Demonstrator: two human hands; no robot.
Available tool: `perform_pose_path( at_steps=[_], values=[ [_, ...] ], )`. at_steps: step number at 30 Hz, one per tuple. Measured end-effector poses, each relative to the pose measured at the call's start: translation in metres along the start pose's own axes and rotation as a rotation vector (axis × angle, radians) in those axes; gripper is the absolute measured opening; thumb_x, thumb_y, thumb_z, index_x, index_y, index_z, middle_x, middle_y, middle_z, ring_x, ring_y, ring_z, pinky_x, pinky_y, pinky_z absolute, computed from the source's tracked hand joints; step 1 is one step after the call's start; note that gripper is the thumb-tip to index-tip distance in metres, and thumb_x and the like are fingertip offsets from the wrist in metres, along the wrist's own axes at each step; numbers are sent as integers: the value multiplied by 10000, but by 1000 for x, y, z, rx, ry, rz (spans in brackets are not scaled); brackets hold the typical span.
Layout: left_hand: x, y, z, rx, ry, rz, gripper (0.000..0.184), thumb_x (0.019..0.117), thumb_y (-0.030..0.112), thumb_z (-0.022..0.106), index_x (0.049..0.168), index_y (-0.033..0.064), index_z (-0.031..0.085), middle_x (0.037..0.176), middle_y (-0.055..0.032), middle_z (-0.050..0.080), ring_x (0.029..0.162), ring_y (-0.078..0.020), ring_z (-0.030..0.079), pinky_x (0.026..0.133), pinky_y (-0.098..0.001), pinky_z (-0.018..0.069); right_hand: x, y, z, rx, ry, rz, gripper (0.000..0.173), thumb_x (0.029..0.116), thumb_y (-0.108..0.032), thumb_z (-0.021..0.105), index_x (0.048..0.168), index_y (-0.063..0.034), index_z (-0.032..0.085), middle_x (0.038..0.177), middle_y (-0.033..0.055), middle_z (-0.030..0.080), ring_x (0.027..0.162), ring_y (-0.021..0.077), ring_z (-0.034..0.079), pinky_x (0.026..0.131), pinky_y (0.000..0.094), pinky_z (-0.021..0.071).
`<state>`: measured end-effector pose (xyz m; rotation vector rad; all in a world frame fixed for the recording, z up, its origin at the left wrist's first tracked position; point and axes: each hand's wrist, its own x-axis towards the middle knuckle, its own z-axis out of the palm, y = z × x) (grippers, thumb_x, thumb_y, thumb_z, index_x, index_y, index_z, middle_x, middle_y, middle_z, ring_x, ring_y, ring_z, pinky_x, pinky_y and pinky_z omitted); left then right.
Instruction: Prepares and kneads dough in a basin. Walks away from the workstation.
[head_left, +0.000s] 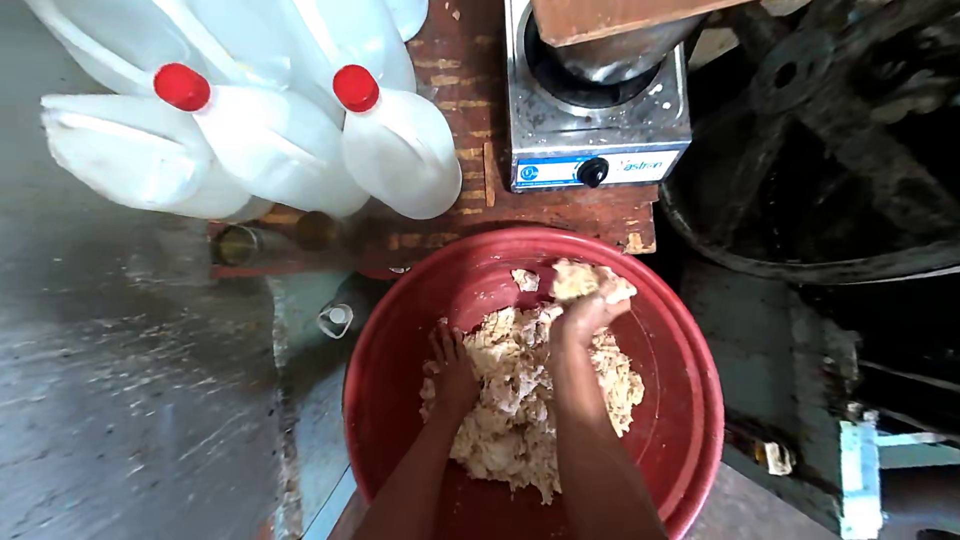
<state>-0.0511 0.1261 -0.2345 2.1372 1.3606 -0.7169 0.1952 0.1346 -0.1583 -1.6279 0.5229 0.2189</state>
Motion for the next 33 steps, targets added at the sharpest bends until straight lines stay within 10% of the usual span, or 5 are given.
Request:
perform_pose_path(
  at_steps=[5, 12, 18, 27, 33],
  values=[
    [-4, -2, 1, -3, 0, 0, 1283, 683, 249, 877, 1653, 72, 57, 1704, -209, -140, 1563, -477, -44, 1074, -777, 325, -14, 31, -24, -250, -530, -91, 571, 939, -253, 746, 1413, -47, 502, 1264, 142, 657, 1117, 209, 676, 951, 410, 602],
    [1, 2, 1, -3, 20, -8, 1266, 696, 272, 864, 1657, 96, 59, 1706, -183, -164, 1564, -471, -61, 1055, -798, 320, -15, -13, 10, 118, 35, 96, 601, 1089, -402, 462, 1579, -158, 214, 1357, 180, 571, 1104, 307, 663, 838, 530, 605],
    [-1, -2, 2, -26, 27, 31, 1282, 657, 222, 880, 1648, 57, 83, 1695, -224, -163, 1561, -476, -78, 1089, -774, 309, -20, 41, -11, -270, -555, -222, 653, 914, -240, 775, 1447, -34, 459, 1267, 160, 655, 1122, 211, 681, 963, 413, 602],
    [-1, -4, -7, -38, -61, 84, 1298, 681, 331, 871, 1652, 67, 50, 1676, -248, -210, 1546, -496, -130, 1125, -757, 272, -47, 35, 20, -595, -471, -229, 608, 986, -237, 665, 1494, -20, 413, 1309, 259, 616, 1210, 365, 622, 1038, 533, 522],
    [10, -37, -58, -743, 50, 22, 608, 969, 271, 675, 1486, 33, 462, 1413, -169, 586, 1271, -234, 603, 1070, -429, 521, 14, -1, -106, -1024, -980, -337, 651, 892, -244, 740, 1504, -263, 519, 1320, 123, 679, 1158, 317, 681, 981, 575, 561]
  ],
)
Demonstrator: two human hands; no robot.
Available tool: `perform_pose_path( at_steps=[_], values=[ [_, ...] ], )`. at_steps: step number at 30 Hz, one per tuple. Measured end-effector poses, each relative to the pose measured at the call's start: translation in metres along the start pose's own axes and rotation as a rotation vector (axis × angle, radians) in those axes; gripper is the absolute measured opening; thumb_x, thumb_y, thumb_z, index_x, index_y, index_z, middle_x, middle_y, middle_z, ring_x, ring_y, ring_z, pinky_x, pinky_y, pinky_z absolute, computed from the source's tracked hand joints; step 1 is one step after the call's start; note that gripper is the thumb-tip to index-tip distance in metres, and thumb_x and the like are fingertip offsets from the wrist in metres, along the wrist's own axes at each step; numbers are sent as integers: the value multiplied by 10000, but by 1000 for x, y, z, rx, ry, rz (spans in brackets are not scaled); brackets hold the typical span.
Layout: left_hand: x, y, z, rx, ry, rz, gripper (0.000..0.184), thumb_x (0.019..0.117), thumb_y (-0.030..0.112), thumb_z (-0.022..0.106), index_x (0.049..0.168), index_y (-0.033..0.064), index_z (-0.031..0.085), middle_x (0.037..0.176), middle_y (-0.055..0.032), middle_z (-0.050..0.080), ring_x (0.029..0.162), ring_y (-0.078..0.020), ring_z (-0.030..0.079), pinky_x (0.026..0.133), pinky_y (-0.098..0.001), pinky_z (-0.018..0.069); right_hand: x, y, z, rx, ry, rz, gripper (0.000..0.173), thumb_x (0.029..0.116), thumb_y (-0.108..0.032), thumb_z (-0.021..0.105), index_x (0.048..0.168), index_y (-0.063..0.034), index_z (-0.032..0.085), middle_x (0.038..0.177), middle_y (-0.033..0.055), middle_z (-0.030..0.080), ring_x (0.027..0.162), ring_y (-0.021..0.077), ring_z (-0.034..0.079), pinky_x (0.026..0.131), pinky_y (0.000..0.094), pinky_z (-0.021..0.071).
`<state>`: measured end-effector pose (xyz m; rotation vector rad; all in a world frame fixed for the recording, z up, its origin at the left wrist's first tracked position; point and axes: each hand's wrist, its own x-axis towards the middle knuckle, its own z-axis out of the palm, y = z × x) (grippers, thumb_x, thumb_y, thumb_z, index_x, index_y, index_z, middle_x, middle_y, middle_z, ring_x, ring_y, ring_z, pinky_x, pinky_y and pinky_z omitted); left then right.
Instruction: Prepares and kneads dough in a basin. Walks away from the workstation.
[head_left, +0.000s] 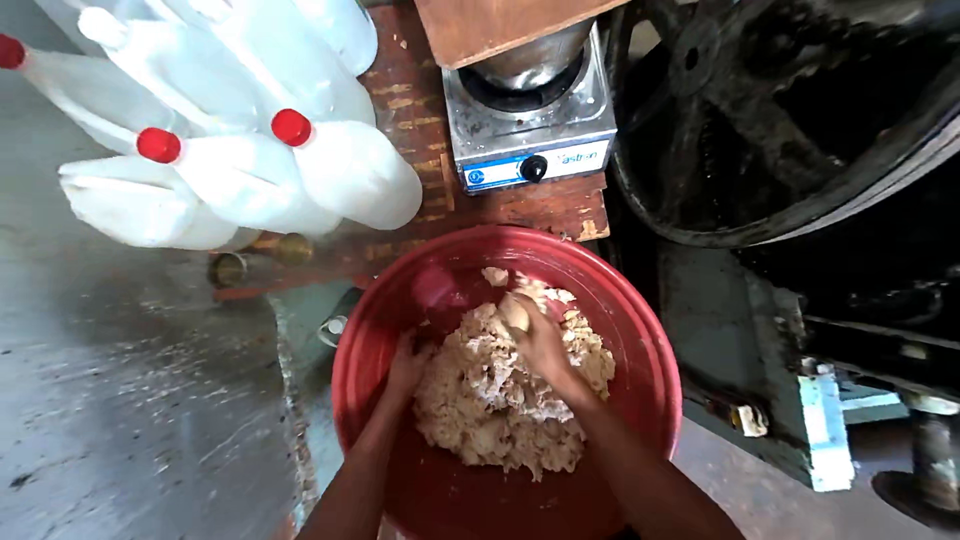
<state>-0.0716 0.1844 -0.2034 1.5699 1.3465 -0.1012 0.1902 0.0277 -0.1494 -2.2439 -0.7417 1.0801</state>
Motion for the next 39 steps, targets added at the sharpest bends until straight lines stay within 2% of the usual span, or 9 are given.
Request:
perform_pose_path(
  at_steps=[5, 10, 13, 16, 19, 22, 27, 32, 39],
  values=[
    [63, 62, 66, -370, 136, 27, 439, 995, 131, 627, 1402, -14, 552, 1352, -185, 634, 1205, -240, 648, 1027, -417, 545, -141, 76, -78, 72, -3, 328, 644, 912, -201, 720, 1519, -142, 511, 1342, 163, 667, 1176, 323, 676, 1010, 574, 538],
    [75, 167, 206, -19, -450, 211, 273, 979, 282, 676, 1156, 83, 733, 1053, -105, 753, 946, -206, 721, 887, -456, 597, -164, 123, -34, 366, 37, 569, 840, 934, -328, 732, 1626, -112, 309, 1561, 175, 487, 1383, 285, 543, 1138, 508, 470],
    [41, 185, 269, 565, -741, 332, 543, 850, 651, 669, 1078, 166, 755, 1083, -96, 741, 1082, -296, 682, 963, -629, 513, -136, 132, -3, 517, 201, 483, 765, 1023, -486, 578, 1627, -103, 309, 1640, 122, 393, 1491, 207, 417, 1224, 438, 376],
    [17, 165, 253, 654, -813, 328, 652, 869, 728, 610, 1208, 185, 735, 1199, -128, 725, 1190, -343, 653, 1021, -673, 472, -135, 152, -8, 692, 197, 405, 642, 1086, -429, 444, 1616, -87, 322, 1665, 113, 339, 1515, 176, 360, 1248, 407, 328],
    [-29, 133, 210, 580, -714, 335, 621, 866, 680, 642, 1233, 185, 720, 1243, -132, 705, 1190, -335, 649, 1008, -654, 489, -160, 138, -21, 594, 66, 397, 725, 999, -462, 620, 1590, -122, 371, 1540, 139, 508, 1377, 205, 540, 1143, 441, 478],
    [-102, 107, 154, 475, -527, 308, 744, 922, 679, 570, 1452, 157, 569, 1414, -128, 613, 1274, -298, 606, 1053, -584, 490, -190, 94, -25, 231, -137, 319, 801, 916, -556, 704, 1562, -169, 433, 1417, 143, 621, 1281, 281, 621, 1091, 527, 510],
    [-181, 35, 116, 263, -56, 222, 668, 1015, 470, 558, 1435, -47, 512, 1368, -231, 618, 1273, -335, 609, 1102, -519, 477, -212, 21, 18, -194, -359, 207, 789, 868, -290, 774, 1577, -242, 429, 1548, 288, 428, 1420, 480, 430, 1133, 658, 402],
    [-125, 22, 116, 523, -68, -157, 635, 1089, 416, 368, 1523, -47, 390, 1284, -279, 647, 1189, -431, 642, 1029, -582, 495, -121, -11, 58, -479, -485, 119, 825, 858, -243, 781, 1587, -234, 395, 1598, 343, 301, 1477, 587, 250, 1092, 777, 327],
    [-38, 51, 151, 327, 146, -234, 699, 1087, 474, 325, 1521, -73, 367, 1098, -233, 719, 1011, -345, 725, 916, -517, 576, 53, -8, 83, -595, -363, 144, 663, 932, -227, 703, 1535, -205, 427, 1423, 381, 476, 1273, 581, 510, 977, 717, 466]
  ],
)
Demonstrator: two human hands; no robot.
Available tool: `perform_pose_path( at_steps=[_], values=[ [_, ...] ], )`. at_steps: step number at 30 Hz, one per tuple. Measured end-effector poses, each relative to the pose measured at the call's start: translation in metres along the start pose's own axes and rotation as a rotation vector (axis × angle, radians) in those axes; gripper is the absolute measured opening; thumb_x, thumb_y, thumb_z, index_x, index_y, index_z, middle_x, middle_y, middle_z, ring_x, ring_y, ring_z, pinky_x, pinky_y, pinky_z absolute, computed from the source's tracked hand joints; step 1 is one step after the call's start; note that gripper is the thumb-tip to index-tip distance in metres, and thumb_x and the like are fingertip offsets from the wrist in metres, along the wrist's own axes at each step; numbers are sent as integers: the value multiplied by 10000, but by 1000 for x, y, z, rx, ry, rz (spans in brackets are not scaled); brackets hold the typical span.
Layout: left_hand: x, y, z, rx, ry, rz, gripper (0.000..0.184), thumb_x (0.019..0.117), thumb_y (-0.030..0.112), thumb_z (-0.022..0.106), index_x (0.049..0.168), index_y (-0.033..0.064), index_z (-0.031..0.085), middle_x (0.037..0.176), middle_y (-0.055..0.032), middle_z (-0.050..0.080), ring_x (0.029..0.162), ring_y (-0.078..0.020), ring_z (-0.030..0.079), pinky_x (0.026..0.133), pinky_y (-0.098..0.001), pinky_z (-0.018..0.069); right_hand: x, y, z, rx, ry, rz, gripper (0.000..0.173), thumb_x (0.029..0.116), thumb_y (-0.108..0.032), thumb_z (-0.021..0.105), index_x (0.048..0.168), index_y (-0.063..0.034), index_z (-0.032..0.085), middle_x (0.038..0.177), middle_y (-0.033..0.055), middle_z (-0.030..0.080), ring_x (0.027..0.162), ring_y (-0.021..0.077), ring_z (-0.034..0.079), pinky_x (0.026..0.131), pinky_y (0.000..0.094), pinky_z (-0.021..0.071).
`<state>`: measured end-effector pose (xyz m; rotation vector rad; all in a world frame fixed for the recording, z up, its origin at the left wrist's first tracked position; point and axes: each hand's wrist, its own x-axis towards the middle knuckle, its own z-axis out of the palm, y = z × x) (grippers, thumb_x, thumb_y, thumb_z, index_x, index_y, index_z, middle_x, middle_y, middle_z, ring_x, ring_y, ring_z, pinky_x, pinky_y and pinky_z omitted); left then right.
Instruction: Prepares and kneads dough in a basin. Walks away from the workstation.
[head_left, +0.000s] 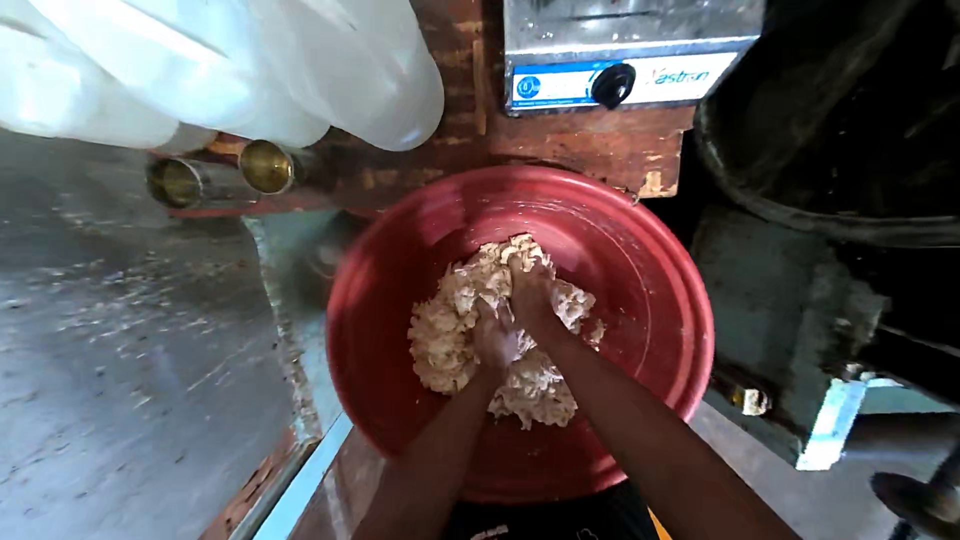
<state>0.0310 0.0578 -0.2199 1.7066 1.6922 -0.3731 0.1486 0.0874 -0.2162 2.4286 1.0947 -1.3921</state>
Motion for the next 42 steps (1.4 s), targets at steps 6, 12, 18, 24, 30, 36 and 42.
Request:
perform_pose_path(
  at_steps=[6, 12, 18, 24, 30, 36, 42],
  values=[
    [-43, -5, 5, 114, -114, 343, 724, 1019, 535, 463, 1473, -28, 480, 1392, -225, 598, 1304, -353, 575, 1100, -525, 456, 45, 41, -11, -118, 132, -321, 551, 896, -222, 693, 1423, -219, 534, 998, 200, 729, 957, 450, 701, 817, 664, 545],
    [-97, -61, -74, 114, -65, 467, 692, 940, 627, 566, 1463, 175, 559, 1624, -153, 370, 1515, -364, 313, 1193, -597, 327, -60, 52, 15, 366, 75, -91, 774, 861, -201, 725, 1571, -155, 422, 1363, 234, 631, 1241, 427, 618, 1032, 649, 493],
    [45, -73, -138, -49, -262, 79, 695, 1003, 656, 470, 1437, 122, 568, 1397, -189, 612, 1294, -357, 589, 1093, -601, 452, -204, 156, 91, 676, -196, 139, 895, 867, -36, 738, 1590, 55, 218, 1530, 302, 441, 1402, 379, 489, 1171, 509, 422],
    [94, -35, -81, -27, -431, 191, 684, 887, 710, 623, 1252, 137, 694, 1168, -149, 720, 1101, -327, 683, 976, -621, 521, -94, 146, -23, 225, 106, -88, 1069, 848, -499, 761, 1666, -161, 163, 1478, 314, 507, 1333, 536, 507, 1075, 720, 415],
    [-5, -49, -59, -87, -503, 388, 691, 866, 571, 705, 1433, 195, 583, 1305, -96, 688, 1231, -240, 645, 1060, -572, 500, -1, 14, -13, -28, 204, -329, 714, 893, -750, 568, 1520, -418, 483, 1557, 247, 452, 1418, 528, 399, 1090, 820, 258],
    [-143, -104, -101, 185, -382, 551, 875, 811, 749, 661, 1446, 156, 554, 1543, -108, 496, 1455, -328, 418, 1171, -620, 334, -112, -3, 27, -201, -291, -335, 545, 933, -618, 557, 1389, -331, 642, 1537, 167, 511, 1466, 457, 375, 1118, 799, 248],
    [-201, -120, -85, 126, -313, 253, 1034, 715, 556, 846, 1468, -35, 457, 1588, -297, 336, 1483, -455, 328, 1138, -529, 429, -248, 30, 35, -32, -214, -177, 727, 964, -585, 586, 1591, -265, 402, 1513, 339, 440, 1337, 530, 498, 1069, 680, 447]
  ],
)
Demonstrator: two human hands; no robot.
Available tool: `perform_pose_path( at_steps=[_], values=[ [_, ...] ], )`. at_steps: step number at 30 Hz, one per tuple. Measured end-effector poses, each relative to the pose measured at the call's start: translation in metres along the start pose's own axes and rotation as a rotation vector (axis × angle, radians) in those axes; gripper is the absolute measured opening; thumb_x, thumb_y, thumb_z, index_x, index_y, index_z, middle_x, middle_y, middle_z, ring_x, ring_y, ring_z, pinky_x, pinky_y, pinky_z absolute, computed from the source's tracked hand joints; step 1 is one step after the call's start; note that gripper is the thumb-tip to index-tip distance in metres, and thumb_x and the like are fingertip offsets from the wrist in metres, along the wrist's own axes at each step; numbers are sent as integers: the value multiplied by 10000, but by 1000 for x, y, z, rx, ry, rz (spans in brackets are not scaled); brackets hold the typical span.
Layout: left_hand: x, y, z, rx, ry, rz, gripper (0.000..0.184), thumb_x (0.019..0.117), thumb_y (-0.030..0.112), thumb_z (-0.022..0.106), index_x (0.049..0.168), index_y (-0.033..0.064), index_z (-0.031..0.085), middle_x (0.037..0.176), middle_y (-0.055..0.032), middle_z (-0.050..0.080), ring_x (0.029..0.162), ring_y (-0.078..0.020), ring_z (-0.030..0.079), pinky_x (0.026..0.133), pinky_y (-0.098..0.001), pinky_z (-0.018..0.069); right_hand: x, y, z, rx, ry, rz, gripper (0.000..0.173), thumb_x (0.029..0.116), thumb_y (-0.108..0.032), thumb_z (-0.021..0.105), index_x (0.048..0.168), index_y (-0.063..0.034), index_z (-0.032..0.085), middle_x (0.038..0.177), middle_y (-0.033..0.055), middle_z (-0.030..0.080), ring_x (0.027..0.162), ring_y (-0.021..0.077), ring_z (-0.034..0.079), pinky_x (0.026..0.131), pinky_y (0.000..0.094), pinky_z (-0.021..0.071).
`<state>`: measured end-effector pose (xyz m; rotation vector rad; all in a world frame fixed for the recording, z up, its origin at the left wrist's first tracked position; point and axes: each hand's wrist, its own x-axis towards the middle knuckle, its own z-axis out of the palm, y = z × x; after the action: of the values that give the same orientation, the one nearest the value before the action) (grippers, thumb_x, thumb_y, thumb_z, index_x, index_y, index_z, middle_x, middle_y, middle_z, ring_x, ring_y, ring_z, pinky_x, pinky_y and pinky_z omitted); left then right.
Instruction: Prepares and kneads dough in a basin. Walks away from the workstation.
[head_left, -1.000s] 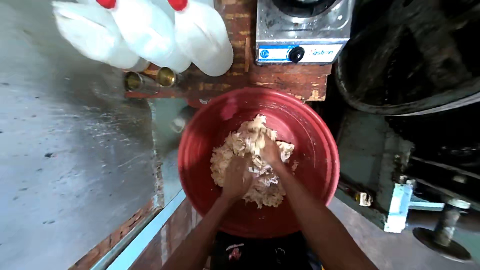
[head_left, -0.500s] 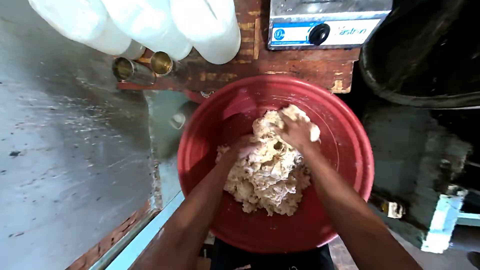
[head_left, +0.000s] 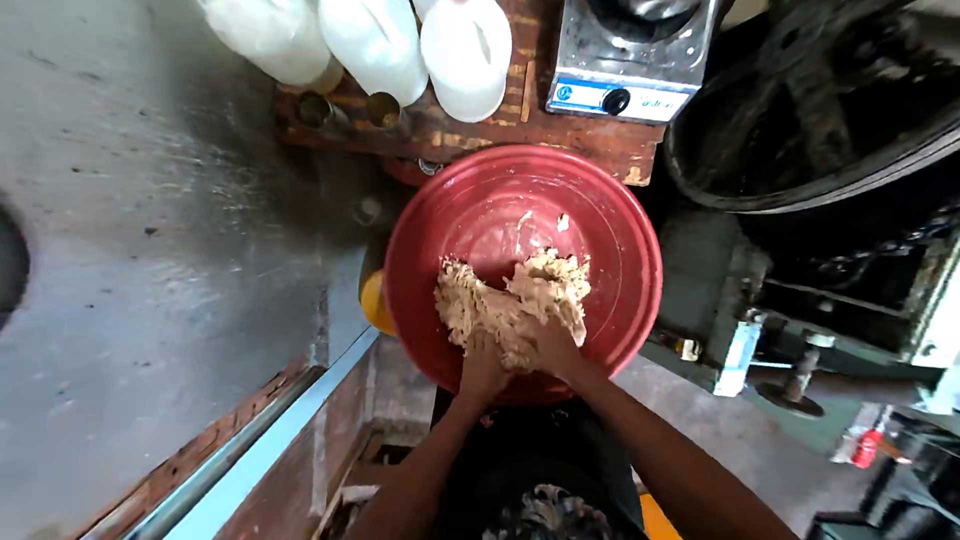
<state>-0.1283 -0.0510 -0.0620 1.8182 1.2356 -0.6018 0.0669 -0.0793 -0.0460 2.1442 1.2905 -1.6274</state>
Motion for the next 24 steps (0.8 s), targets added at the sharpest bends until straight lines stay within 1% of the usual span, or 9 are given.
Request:
perform_pose_path(
  at_steps=[3, 5, 8, 11, 14, 17, 20, 23, 24],
  values=[
    [22, 15, 21, 142, -110, -123, 923, 723, 205, 845, 1511, 14, 405, 1606, -285, 292, 1476, -498, 296, 1003, -586, 516, -7, 1, 23, -53, -85, 138, 743, 966, -382, 658, 1606, -178, 340, 1481, 345, 462, 1306, 518, 537, 1018, 638, 514],
    [43, 17, 35, 208, -180, -152, 794, 782, 81, 779, 1494, 62, 427, 1593, -247, 328, 1469, -498, 312, 898, -605, 567, 16, -3, 35, -146, -157, 212, 788, 908, -236, 708, 1587, -105, 331, 1402, 363, 518, 1280, 554, 535, 963, 673, 523],
    [92, 17, 38, 263, -197, -168, 614, 887, 13, 660, 1465, 24, 455, 1522, -268, 416, 1402, -486, 423, 942, -564, 558, 75, -7, 34, -224, -197, 206, 708, 921, -165, 668, 1540, -6, 365, 1265, 342, 610, 1189, 532, 601, 938, 661, 529],
    [140, 20, 25, 193, -184, -176, 628, 890, 46, 678, 1472, -2, 447, 1492, -274, 456, 1362, -468, 482, 987, -559, 538, 131, -10, 10, -230, -199, 220, 631, 934, -160, 635, 1498, 22, 419, 1226, 283, 654, 1131, 473, 650, 909, 640, 540],
    [164, 7, 13, 176, -190, -80, 614, 880, 112, 698, 1447, 37, 476, 1501, -236, 456, 1352, -417, 510, 973, -524, 556, 163, 1, 3, -212, -109, 220, 734, 864, -197, 670, 1531, -61, 394, 1139, 229, 697, 1052, 433, 690, 838, 620, 566],
    [170, -1, 12, 143, -169, 31, 738, 792, 189, 789, 1452, 53, 487, 1511, -242, 442, 1385, -404, 477, 1078, -506, 487, 174, 35, 2, -158, -134, 115, 941, 852, -357, 786, 1613, -103, 295, 1255, 288, 650, 1172, 487, 626, 983, 643, 507],
    [168, 5, 7, 110, -157, 28, 879, 730, 241, 841, 1485, 43, 436, 1521, -236, 432, 1397, -397, 464, 1099, -508, 470, 178, 46, -4, -167, -153, 68, 944, 875, -361, 777, 1631, -126, 262, 1281, 300, 637, 1197, 496, 613, 997, 652, 493],
    [149, 13, -25, 35, -317, 53, 976, 782, 418, 824, 1547, 26, 361, 1573, -286, 344, 1434, -465, 387, 1112, -594, 434, 155, 41, -23, -59, -209, 6, 961, 855, -392, 765, 1632, -170, 246, 1301, 278, 630, 1186, 481, 622, 964, 689, 504],
    [136, 18, -51, -1, -389, 89, 916, 819, 383, 820, 1552, 49, 383, 1607, -277, 300, 1469, -456, 343, 1146, -596, 399, 144, 42, -37, -6, -282, -49, 926, 868, -406, 771, 1617, -162, 284, 1350, 288, 600, 1231, 493, 591, 1004, 710, 473]
  ],
)
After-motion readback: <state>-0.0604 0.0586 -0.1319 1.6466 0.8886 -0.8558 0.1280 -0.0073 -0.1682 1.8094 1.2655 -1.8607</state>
